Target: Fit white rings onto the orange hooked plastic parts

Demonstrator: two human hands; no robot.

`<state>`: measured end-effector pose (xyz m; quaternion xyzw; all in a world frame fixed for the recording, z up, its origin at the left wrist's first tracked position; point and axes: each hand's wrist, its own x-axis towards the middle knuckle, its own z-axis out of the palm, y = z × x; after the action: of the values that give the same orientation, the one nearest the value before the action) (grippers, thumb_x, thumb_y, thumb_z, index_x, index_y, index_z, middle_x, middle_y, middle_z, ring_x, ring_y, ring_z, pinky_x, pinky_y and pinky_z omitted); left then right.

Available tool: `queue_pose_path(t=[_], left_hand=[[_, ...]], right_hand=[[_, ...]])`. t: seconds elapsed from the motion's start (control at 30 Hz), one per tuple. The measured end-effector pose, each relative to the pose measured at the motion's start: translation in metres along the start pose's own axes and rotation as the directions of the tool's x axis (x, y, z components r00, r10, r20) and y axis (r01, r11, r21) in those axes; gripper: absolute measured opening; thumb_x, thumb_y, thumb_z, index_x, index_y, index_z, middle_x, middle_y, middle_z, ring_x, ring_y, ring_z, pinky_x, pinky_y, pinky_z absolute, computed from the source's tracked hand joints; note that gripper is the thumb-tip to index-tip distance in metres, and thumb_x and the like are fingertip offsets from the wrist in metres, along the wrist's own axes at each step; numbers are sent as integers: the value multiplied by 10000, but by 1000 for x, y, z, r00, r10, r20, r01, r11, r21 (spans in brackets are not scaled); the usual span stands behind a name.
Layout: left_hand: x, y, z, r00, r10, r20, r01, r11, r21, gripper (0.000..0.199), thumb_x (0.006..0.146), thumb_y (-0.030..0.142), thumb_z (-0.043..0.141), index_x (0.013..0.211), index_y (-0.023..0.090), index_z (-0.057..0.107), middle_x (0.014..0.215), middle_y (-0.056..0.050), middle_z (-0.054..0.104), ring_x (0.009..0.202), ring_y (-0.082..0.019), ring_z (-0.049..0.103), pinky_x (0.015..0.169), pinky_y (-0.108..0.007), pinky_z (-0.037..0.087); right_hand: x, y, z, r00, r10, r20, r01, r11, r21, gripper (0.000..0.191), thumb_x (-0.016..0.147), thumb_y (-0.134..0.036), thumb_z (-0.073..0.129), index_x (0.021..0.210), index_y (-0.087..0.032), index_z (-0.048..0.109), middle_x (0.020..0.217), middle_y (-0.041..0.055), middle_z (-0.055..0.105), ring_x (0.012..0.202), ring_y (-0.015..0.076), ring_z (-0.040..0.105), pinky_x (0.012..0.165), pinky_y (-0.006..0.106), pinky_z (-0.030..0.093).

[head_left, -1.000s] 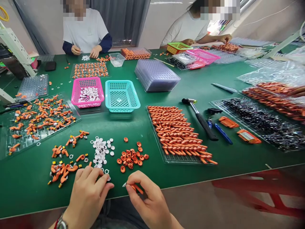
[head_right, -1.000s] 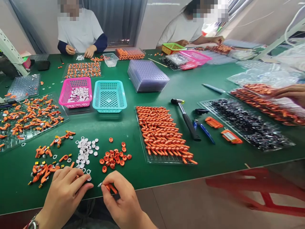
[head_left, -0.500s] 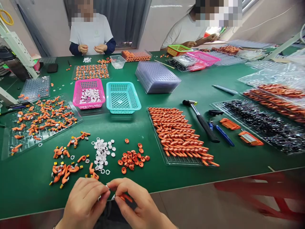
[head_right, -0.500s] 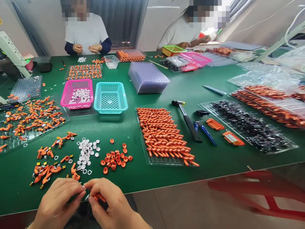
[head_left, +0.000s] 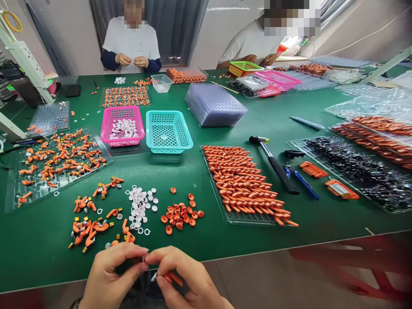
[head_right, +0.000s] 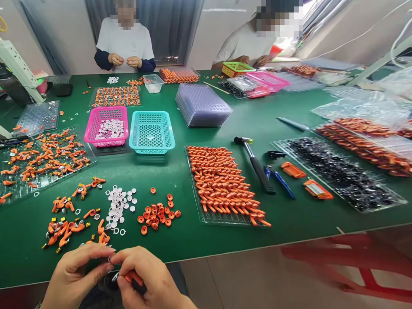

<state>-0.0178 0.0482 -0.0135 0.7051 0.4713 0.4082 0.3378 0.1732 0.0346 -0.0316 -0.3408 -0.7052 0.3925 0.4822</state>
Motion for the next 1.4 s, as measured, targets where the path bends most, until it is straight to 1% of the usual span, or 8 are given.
queue_pose_path(t=[0.07, 0.17, 0.37, 0.53, 0.77, 0.93, 1.23, 1.4], left_hand=[[-2, -1, 0, 1000, -23, -11, 23, 999, -22, 196, 783, 128, 759, 893, 289, 771, 760, 57, 804, 661, -126, 755, 646, -141, 589], [-5, -3, 0, 999, -33, 9, 33, 999, -16, 186, 772, 154, 788, 908, 280, 775, 785, 29, 811, 682, -155, 764, 632, -164, 600], [-4, 2, 1, 1000, 16, 11, -16, 1000, -8, 102, 821, 199, 757, 900, 261, 775, 766, 21, 807, 656, -137, 761, 645, -142, 599], [-4, 6, 3, 998, 59, -4, -59, 998, 12, 49, 845, 248, 743, 887, 254, 767, 747, 17, 802, 636, -133, 758, 628, -133, 596], [-9, -1, 3, 997, 61, 41, -61, 998, -8, 138, 859, 178, 718, 961, 267, 747, 801, 15, 797, 690, -136, 755, 665, -154, 601], [-7, 2, 3, 991, 127, 31, -127, 992, -2, 116, 883, 176, 689, 951, 256, 737, 782, 9, 791, 667, -136, 753, 642, -151, 603], [-24, -4, 0, 999, 25, 40, -28, 997, 76, 374, 830, 143, 725, 1155, 284, 606, 894, 39, 789, 764, -134, 764, 776, -180, 607], [-23, -1, 1, 989, 151, 10, -150, 978, 144, 249, 866, 155, 692, 1083, 255, 620, 885, 10, 787, 770, -152, 764, 753, -204, 623]], right_hand=[[1, -2, 0, 994, 106, -31, -106, 994, -3, 135, 832, -77, 527, 852, -206, 562, 841, 61, 716, 736, 163, 684, 654, 234, 546], [5, -6, 1, 962, 268, -50, -270, 963, -27, 110, 853, -158, 523, 756, -203, 548, 644, -17, 570, 552, 121, 529, 512, 216, 428], [12, -8, 4, 892, 450, 52, -453, 889, 65, 117, 831, -227, 516, 717, -203, 504, 603, -47, 448, 529, 110, 402, 483, 225, 336], [13, -7, 6, 879, 472, 72, -476, 876, 74, 121, 814, -237, 515, 701, -204, 487, 588, -57, 412, 515, 106, 366, 469, 229, 300], [14, -9, 5, 874, 478, 86, -484, 871, 82, 124, 810, -234, 524, 697, -206, 480, 590, -58, 410, 524, 109, 364, 476, 229, 305], [14, -9, 4, 870, 485, 85, -491, 867, 86, 129, 802, -225, 535, 688, -204, 478, 583, -64, 412, 520, 105, 364, 477, 222, 308], [13, -11, 5, 882, 466, 70, -469, 882, 50, 117, 789, -205, 533, 686, -208, 477, 588, -62, 433, 519, 104, 392, 477, 223, 314], [11, -9, 7, 870, 485, 90, -493, 859, 139, 47, 770, -204, 544, 734, -204, 514, 614, -60, 446, 532, 102, 397, 478, 215, 324]])
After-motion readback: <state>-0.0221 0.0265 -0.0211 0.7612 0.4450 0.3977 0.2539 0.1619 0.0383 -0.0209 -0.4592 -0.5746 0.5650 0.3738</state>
